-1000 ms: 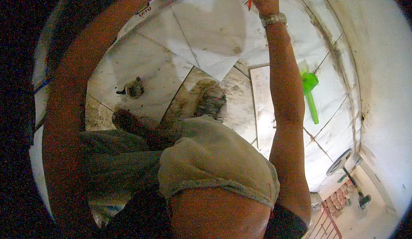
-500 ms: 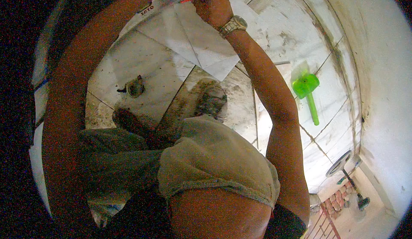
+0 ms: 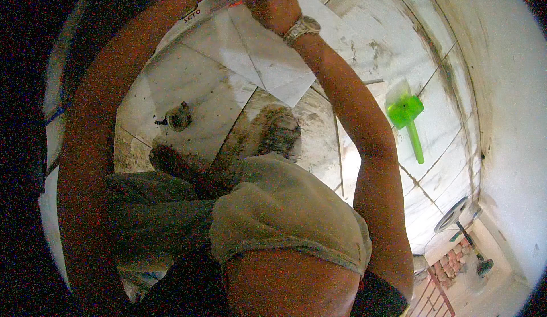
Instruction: Measuring, cutting, and fitting floor tiles during bathroom construction using a level and angle grinder.
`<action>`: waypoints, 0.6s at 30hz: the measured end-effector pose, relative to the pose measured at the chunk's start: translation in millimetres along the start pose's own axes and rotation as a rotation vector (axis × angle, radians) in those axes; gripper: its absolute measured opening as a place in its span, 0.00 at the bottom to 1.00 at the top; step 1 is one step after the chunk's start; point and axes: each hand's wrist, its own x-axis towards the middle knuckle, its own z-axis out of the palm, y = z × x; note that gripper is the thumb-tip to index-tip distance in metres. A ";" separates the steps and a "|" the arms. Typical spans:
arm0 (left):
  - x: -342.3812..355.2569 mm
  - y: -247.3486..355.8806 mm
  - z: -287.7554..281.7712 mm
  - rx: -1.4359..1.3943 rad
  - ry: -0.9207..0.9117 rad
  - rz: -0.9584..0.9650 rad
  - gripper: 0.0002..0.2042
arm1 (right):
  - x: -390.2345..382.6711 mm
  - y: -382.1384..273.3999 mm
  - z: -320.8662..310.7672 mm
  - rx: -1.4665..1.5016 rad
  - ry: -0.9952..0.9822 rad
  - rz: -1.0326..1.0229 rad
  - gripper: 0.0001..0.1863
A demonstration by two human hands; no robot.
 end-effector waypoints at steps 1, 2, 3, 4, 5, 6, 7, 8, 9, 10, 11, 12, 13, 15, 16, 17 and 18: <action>-1.0 -6.9 0.9 -0.015 0.003 0.001 0.22 | 1.1 -5.5 5.0 0.005 0.002 -0.004 0.12; -1.9 -13.5 2.4 -0.031 0.005 0.002 0.23 | 1.8 -10.2 8.8 -0.076 -0.066 0.038 0.13; -7.3 -25.9 4.8 -0.024 0.008 -0.011 0.23 | 4.9 -15.5 14.2 -0.150 -0.135 0.073 0.13; -11.2 -33.8 6.6 -0.038 0.038 0.026 0.24 | 5.8 -14.1 16.6 -0.145 -0.132 0.065 0.13; -15.2 -42.2 6.7 -0.052 0.068 0.062 0.25 | 7.2 -11.6 16.9 -0.138 -0.096 -0.009 0.13; -8.4 -31.5 7.0 -0.061 0.062 0.076 0.25 | 1.9 2.8 12.8 -0.145 -0.064 -0.060 0.13; 3.0 -8.7 5.0 -0.038 -0.018 0.018 0.26 | -5.1 23.2 1.4 -0.163 -0.066 -0.034 0.13; 5.6 4.5 0.5 -0.002 -0.091 -0.056 0.26 | -6.1 37.9 -11.4 -0.147 -0.035 -0.048 0.12; 0.6 1.9 0.2 0.000 -0.089 -0.060 0.26 | -4.0 44.9 -21.7 -0.121 -0.004 -0.073 0.11; -9.1 -5.0 2.2 0.009 -0.050 -0.090 0.27 | -1.3 41.8 -34.0 -0.056 0.041 0.020 0.10; -16.0 -11.2 4.0 0.018 -0.011 -0.119 0.28 | -0.2 38.5 -46.6 0.009 0.084 0.114 0.10; -8.9 -2.6 1.3 0.015 -0.011 -0.098 0.28 | -4.1 57.9 -64.0 -0.097 0.123 0.079 0.10; -6.0 3.0 -1.4 0.006 -0.056 -0.137 0.28 | -4.6 68.5 -75.8 -0.194 0.154 0.041 0.10; -8.0 3.6 -2.7 0.000 -0.102 -0.189 0.29 | -6.7 69.2 -93.8 -0.293 0.185 0.119 0.10; -11.6 -3.3 -1.9 0.004 -0.095 -0.175 0.30 | -4.9 61.7 -98.3 -0.387 0.216 0.193 0.09; -14.8 -10.1 -0.9 0.007 -0.088 -0.162 0.30 | -5.0 52.6 -98.6 -0.378 0.214 0.188 0.09; -12.5 -7.5 -1.0 0.007 -0.088 -0.157 0.30 | -9.2 47.2 -102.7 -0.250 0.222 0.219 0.09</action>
